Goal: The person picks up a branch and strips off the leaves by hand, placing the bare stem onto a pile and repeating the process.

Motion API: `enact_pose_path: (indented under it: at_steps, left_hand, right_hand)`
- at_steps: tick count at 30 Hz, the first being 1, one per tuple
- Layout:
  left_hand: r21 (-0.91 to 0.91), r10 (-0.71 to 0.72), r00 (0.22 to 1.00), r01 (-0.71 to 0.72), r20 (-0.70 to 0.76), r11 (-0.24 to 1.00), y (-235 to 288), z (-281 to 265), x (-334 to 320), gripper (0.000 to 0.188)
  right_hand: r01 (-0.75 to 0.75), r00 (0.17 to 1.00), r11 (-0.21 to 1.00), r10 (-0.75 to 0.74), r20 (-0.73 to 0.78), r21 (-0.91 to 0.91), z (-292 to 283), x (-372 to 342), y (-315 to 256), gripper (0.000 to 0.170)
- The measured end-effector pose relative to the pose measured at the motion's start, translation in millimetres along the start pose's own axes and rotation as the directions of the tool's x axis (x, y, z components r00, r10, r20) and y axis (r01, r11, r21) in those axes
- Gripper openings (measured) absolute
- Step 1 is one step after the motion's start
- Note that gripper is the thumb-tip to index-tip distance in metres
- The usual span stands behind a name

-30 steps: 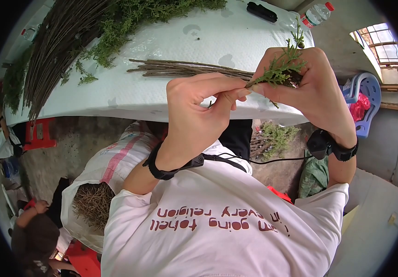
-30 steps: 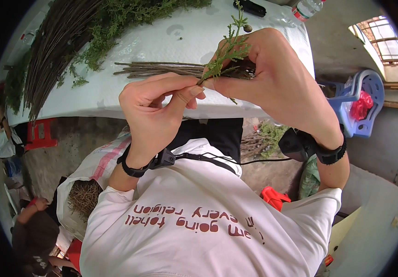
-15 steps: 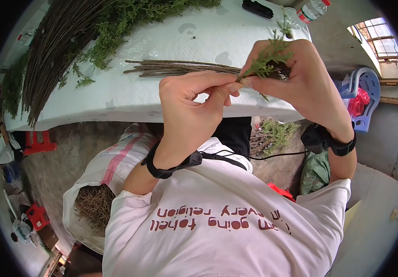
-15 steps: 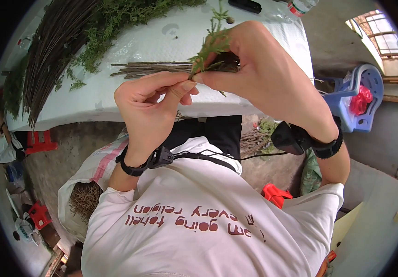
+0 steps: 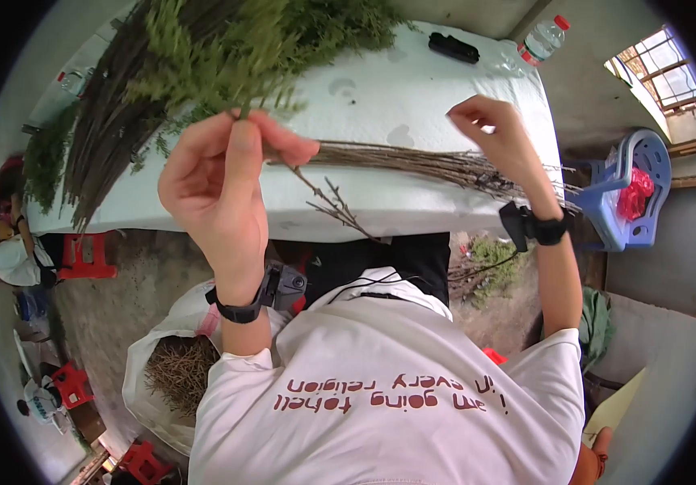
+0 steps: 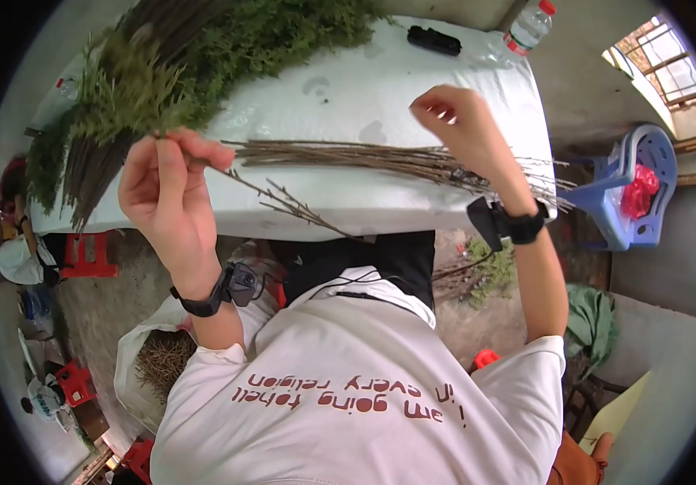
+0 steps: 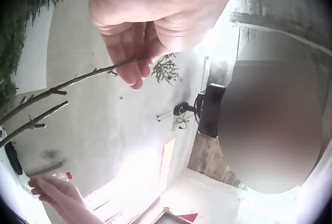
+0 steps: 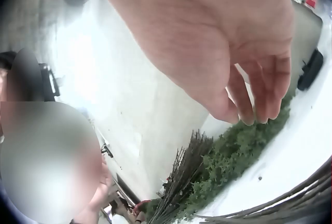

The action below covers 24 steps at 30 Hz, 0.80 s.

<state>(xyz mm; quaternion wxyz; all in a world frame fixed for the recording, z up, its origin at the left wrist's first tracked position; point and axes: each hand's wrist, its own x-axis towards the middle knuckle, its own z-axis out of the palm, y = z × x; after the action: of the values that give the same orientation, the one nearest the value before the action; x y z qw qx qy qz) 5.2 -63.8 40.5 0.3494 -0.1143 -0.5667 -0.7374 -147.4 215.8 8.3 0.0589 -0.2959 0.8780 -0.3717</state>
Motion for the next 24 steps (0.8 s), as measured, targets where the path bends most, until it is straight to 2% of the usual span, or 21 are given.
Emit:
enact_pose_path:
  at_steps: [1,3,5,7,8,9,10,11,13,14,16,17,18,20,21,22,24]
  left_hand:
    - [0.008,0.020,1.000,-0.020,0.008,1.000,2,-1,-1,0.017]
    - [0.010,0.064,0.998,-0.064,-0.015,0.998,7,-1,-9,0.019]
    - [0.022,0.102,0.995,-0.101,-0.023,0.995,12,-4,-17,0.021]
    - [-0.112,0.029,1.000,-0.028,0.005,0.993,19,-10,-24,0.021]
    - [-0.178,-0.005,1.000,0.009,0.021,0.984,21,-12,-26,0.022]
    - [-0.168,0.007,1.000,-0.004,0.022,0.986,24,-14,-26,0.022]
    - [-0.158,0.002,1.000,0.000,0.009,0.987,26,-16,-27,0.022]
    - [-0.147,-0.005,1.000,0.004,-0.004,0.989,29,-17,-27,0.022]
    - [-0.133,0.002,1.000,-0.004,-0.014,0.991,31,-19,-27,0.022]
    - [-0.163,-0.027,0.998,0.017,-0.056,0.986,29,-18,-27,0.021]
    - [-0.229,-0.100,0.986,0.067,-0.135,0.971,28,-16,-30,0.020]
    - [-0.226,-0.089,0.988,0.057,-0.130,0.972,28,-15,-31,0.020]
    - [-0.224,-0.106,0.987,0.077,-0.122,0.971,28,-14,-33,0.018]
    - [-0.218,-0.141,0.984,0.115,-0.108,0.969,27,-14,-31,0.015]
    - [-0.216,-0.129,0.986,0.103,-0.109,0.971,25,-13,-28,0.015]
    - [-0.208,-0.113,0.987,0.088,-0.112,0.974,22,-11,-25,0.014]
    - [-0.198,-0.099,0.988,0.074,-0.119,0.977,16,-8,-24,0.011]
  right_hand:
    - [0.018,1.000,1.000,-0.018,-0.012,0.004,11,8,7,0.023]
    - [-0.076,0.994,0.983,0.061,0.091,0.165,35,33,20,0.022]
    - [-0.040,0.997,0.991,0.031,0.065,0.130,57,63,24,0.024]
    - [-0.011,0.999,0.995,0.006,0.044,0.095,81,97,33,0.026]
    - [0.043,0.997,0.997,-0.039,-0.065,0.058,92,117,38,0.028]
    - [0.091,0.981,0.996,-0.087,-0.172,0.020,103,134,43,0.030]
    - [0.107,0.980,0.994,-0.101,-0.174,0.025,110,146,38,0.030]
    - [0.108,0.929,0.990,-0.133,-0.344,-0.089,117,156,31,0.031]
    - [0.041,0.736,0.952,-0.234,-0.635,-0.303,126,176,20,0.032]
    - [0.053,0.729,0.951,-0.245,-0.639,-0.304,129,193,28,0.032]
    - [-0.067,0.697,0.962,-0.145,-0.702,-0.265,131,225,51,0.031]
    - [-0.127,0.671,0.962,-0.096,-0.735,-0.242,129,236,64,0.030]
    - [-0.122,0.663,0.963,-0.103,-0.741,-0.242,119,236,62,0.030]
    - [-0.131,0.854,0.991,0.125,-0.505,0.024,100,232,60,0.029]
    - [-0.163,0.918,0.975,0.205,-0.339,0.149,93,229,52,0.028]
    - [-0.156,0.921,0.977,0.196,-0.336,0.144,87,225,45,0.028]
    - [-0.115,0.931,0.956,0.198,-0.306,0.270,72,205,30,0.029]
